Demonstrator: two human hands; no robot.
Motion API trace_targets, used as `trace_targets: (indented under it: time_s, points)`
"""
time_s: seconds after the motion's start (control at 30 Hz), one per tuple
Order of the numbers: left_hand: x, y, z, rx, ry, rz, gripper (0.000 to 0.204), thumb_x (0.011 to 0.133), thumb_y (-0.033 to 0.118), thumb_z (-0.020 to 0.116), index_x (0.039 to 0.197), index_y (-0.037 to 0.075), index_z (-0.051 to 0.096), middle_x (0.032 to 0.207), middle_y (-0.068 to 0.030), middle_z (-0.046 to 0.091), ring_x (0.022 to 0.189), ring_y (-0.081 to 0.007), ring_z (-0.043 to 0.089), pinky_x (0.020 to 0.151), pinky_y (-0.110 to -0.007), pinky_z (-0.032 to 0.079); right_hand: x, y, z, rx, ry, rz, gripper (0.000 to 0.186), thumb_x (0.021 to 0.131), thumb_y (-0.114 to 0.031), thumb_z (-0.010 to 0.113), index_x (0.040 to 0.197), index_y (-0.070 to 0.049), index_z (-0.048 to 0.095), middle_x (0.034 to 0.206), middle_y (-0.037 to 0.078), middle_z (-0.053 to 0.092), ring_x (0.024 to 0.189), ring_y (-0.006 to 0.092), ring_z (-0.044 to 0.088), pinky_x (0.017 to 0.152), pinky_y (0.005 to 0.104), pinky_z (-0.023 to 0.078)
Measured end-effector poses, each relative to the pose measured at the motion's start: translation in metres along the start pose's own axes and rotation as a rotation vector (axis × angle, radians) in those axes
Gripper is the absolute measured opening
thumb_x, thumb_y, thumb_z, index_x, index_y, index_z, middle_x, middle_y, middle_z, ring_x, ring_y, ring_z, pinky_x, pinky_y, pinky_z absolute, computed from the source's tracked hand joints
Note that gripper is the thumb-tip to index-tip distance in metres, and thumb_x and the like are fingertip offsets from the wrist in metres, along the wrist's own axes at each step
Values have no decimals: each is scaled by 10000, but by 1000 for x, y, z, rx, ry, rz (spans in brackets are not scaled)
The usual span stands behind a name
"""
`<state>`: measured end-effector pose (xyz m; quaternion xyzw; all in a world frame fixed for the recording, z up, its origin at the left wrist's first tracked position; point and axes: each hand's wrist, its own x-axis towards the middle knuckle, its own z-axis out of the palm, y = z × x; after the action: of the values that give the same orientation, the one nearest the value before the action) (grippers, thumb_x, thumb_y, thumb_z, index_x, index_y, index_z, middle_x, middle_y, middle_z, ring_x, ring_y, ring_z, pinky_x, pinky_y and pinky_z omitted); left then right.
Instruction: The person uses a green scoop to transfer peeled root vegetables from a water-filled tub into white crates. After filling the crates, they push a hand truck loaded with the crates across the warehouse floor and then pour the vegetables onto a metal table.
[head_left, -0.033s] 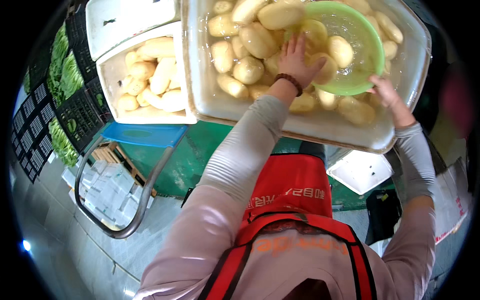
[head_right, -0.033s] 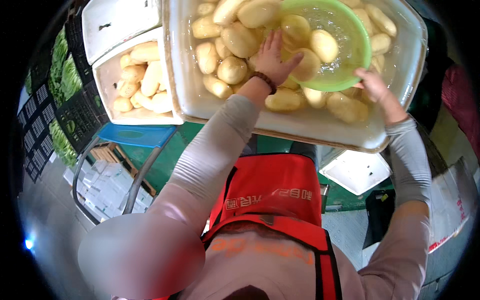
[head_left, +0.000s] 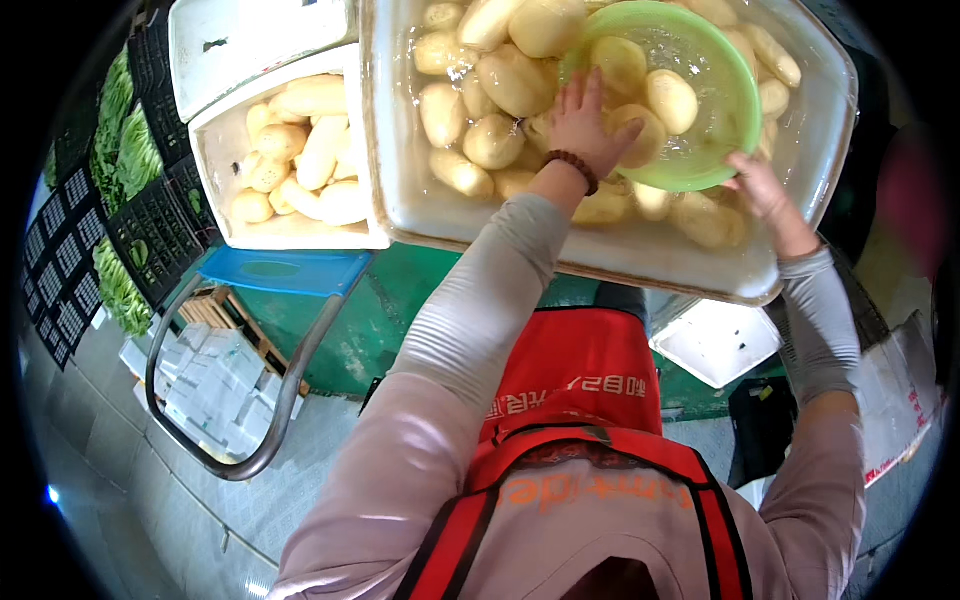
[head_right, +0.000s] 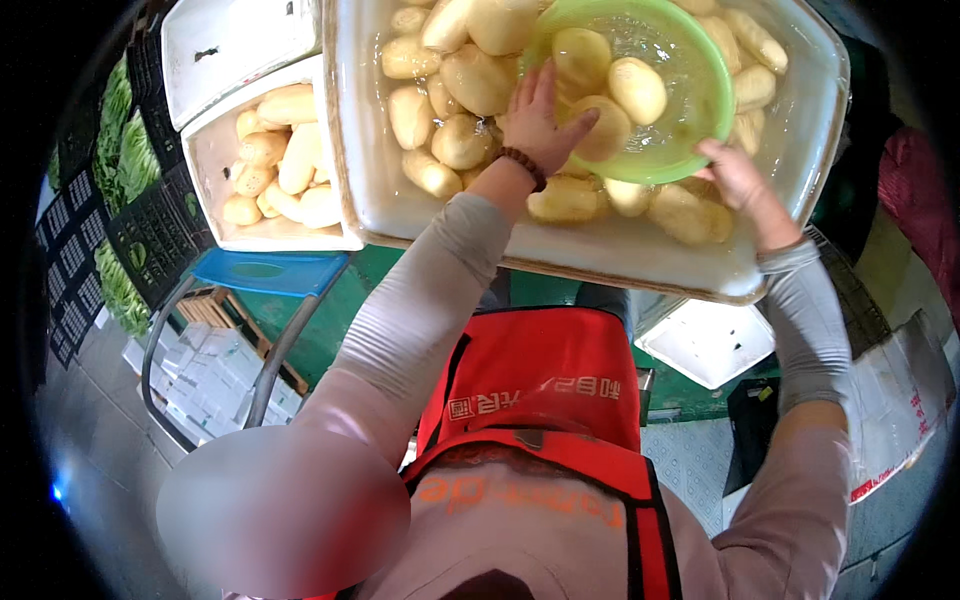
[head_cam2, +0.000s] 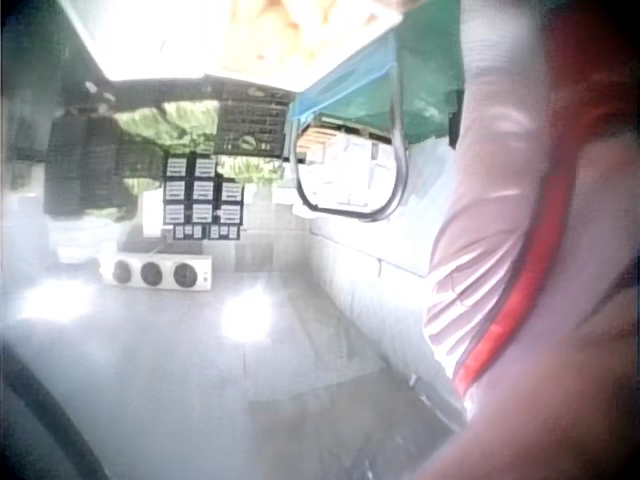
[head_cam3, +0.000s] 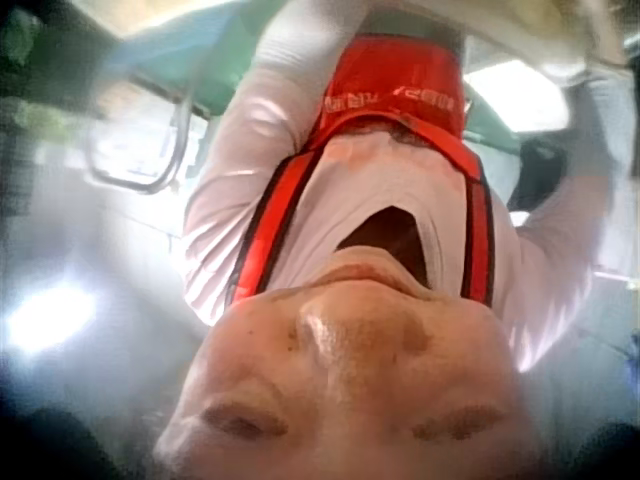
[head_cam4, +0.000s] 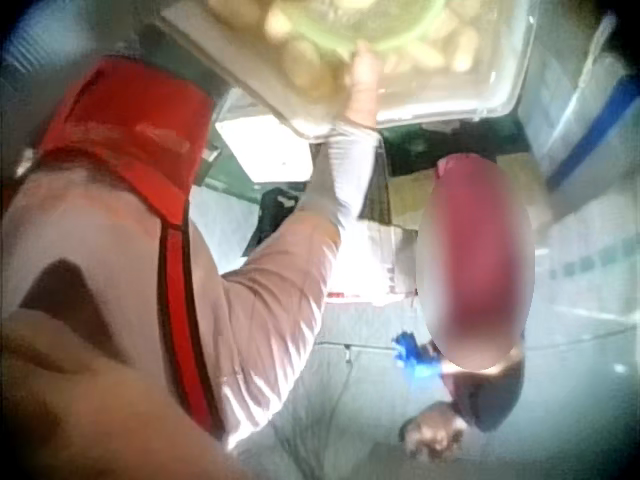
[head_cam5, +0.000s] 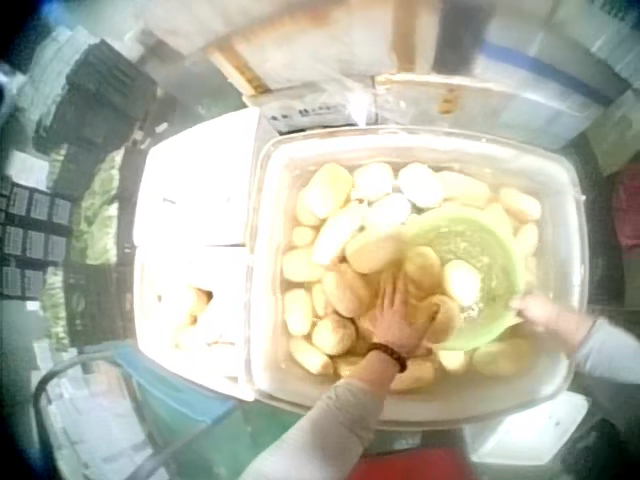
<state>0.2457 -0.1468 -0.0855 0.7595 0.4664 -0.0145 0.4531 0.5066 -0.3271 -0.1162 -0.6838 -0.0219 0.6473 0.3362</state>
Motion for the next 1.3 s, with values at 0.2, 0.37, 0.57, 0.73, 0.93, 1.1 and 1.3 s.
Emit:
trace_targets:
  time_s: [0.2, 0.37, 0.57, 0.73, 0.93, 1.1, 1.3]
  points:
    - [-33, -37, -37, -49, 87, 143, 905, 769, 451, 686, 1433, 24, 242, 1468, -243, 244, 1360, -391, 233, 1107, -437, 240, -23, 15, 87, 255, 3, -52, 178, 826, -45, 568, 985, 26, 534, 892, 95, 590, 743, 176, 613, 627, 296, 565]
    - [-90, -54, -83, -204, 226, 106, 829, 786, 318, 686, 1409, -18, 255, 1424, -272, 292, 1311, -413, 304, 1075, -427, 299, -69, -5, 141, 298, 99, -65, 305, 825, -57, 559, 1108, 32, 493, 988, 112, 586, 814, 186, 623, 639, 300, 568]
    - [-170, -106, -126, -193, 350, -143, 782, 802, 249, 671, 1408, -16, 254, 1412, -254, 323, 1309, -384, 325, 1069, -407, 316, -95, -92, 227, 120, -35, -137, 338, 827, -82, 567, 1151, -6, 506, 1017, 93, 597, 834, 176, 620, 672, 302, 537]
    - [-217, -135, -155, -227, 397, -301, 741, 787, 232, 687, 1387, 1, 318, 1355, -213, 423, 1226, -331, 446, 993, -381, 401, -80, -176, 358, -265, -190, -325, 384, 805, -53, 556, 1179, 4, 488, 1001, 100, 605, 821, 186, 613, 705, 306, 518]
    - [-245, -151, -171, -424, 363, -365, 632, 792, 219, 675, 1330, 10, 417, 1227, -192, 553, 1109, -316, 548, 924, -380, 452, -41, -232, 543, -769, 15, -1034, 646, 747, -57, 571, 1355, 21, 365, 1295, 232, 495, 1202, 324, 492, 988, 367, 402]
    - [-272, -162, -170, -629, 333, -394, 575, 804, 248, 666, 1288, 10, 467, 1186, -200, 587, 1084, -327, 575, 913, -375, 460, 3, -240, 634, -908, -78, -1306, 555, 912, -280, 546, 1409, -109, 366, 1451, 165, 348, 1346, 361, 296, 1120, 347, 238]
    - [-291, -184, -153, -685, 300, -504, 551, 803, 252, 674, 1266, 15, 492, 1151, -187, 609, 1044, -296, 601, 886, -369, 478, -52, -260, 703, -421, -520, -987, 470, 930, -335, 536, 1255, 4, 524, 1259, 172, 544, 1163, 264, 488, 1011, 340, 351]
